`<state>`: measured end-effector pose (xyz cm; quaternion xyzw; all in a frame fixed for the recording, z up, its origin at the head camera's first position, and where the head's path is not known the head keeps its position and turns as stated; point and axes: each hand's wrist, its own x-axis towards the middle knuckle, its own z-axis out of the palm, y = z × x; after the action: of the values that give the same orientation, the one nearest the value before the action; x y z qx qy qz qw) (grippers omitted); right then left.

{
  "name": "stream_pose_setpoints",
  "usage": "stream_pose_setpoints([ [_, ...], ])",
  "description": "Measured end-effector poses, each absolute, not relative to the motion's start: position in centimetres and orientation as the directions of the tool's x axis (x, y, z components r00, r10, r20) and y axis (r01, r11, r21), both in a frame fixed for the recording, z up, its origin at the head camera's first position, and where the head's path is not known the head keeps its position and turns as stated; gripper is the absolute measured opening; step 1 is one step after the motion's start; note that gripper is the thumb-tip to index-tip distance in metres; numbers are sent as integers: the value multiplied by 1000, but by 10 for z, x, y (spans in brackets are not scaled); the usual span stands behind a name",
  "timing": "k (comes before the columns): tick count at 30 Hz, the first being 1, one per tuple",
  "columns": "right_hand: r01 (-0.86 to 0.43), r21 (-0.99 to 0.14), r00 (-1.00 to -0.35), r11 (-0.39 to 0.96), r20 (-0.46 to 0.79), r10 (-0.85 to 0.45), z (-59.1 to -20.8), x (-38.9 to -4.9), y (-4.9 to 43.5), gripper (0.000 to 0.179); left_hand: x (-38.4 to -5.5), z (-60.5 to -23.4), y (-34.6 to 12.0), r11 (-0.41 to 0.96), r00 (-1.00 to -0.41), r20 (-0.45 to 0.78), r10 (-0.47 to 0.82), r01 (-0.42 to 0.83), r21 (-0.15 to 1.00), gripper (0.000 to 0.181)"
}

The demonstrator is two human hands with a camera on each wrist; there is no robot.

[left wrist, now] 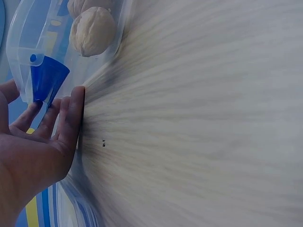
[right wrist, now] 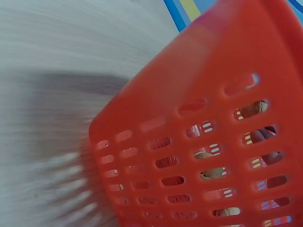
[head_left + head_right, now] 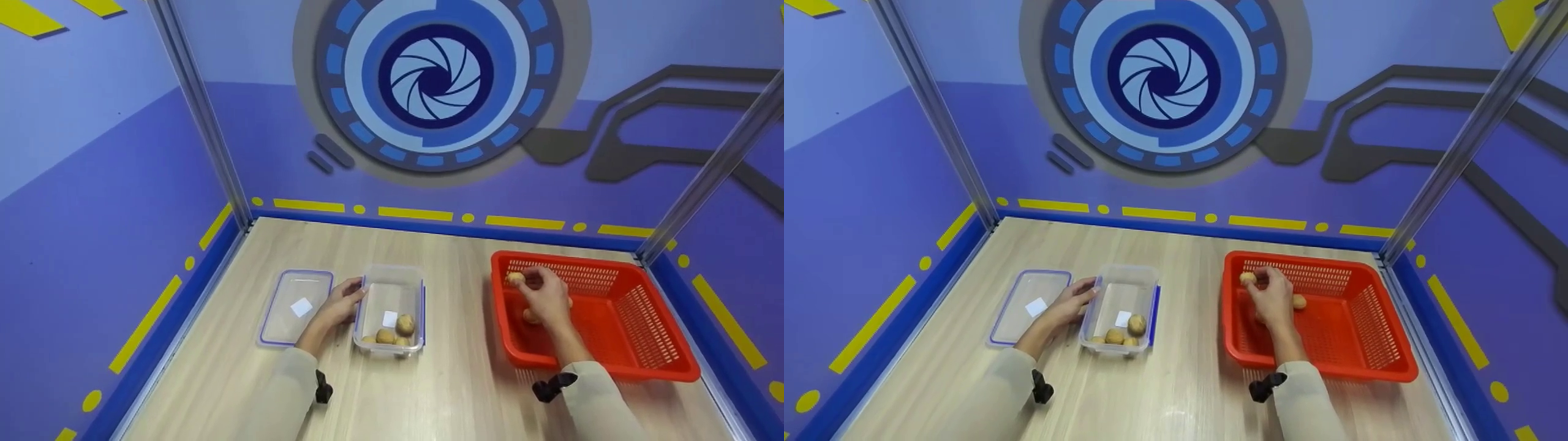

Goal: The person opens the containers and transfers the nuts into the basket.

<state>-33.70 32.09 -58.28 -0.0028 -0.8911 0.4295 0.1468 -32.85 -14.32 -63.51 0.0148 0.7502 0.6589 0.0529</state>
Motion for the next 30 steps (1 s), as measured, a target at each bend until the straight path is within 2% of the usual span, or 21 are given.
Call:
stream_pose_setpoints([
  [6,-120,-762,-961,637,249,117,-584,-336,319,37,-325,-633,-148,112,-990,-33,139,-17,994,50],
  [19,-82,-771,-967,632,216,138,-582,-335,320,41,-326,-633,-146,89,-989,-94,117,-84,992,50],
  [30,-114,-761,-958,639,255,133,-581,-334,318,40,-325,-631,-147,109,-988,-98,122,-85,990,54],
])
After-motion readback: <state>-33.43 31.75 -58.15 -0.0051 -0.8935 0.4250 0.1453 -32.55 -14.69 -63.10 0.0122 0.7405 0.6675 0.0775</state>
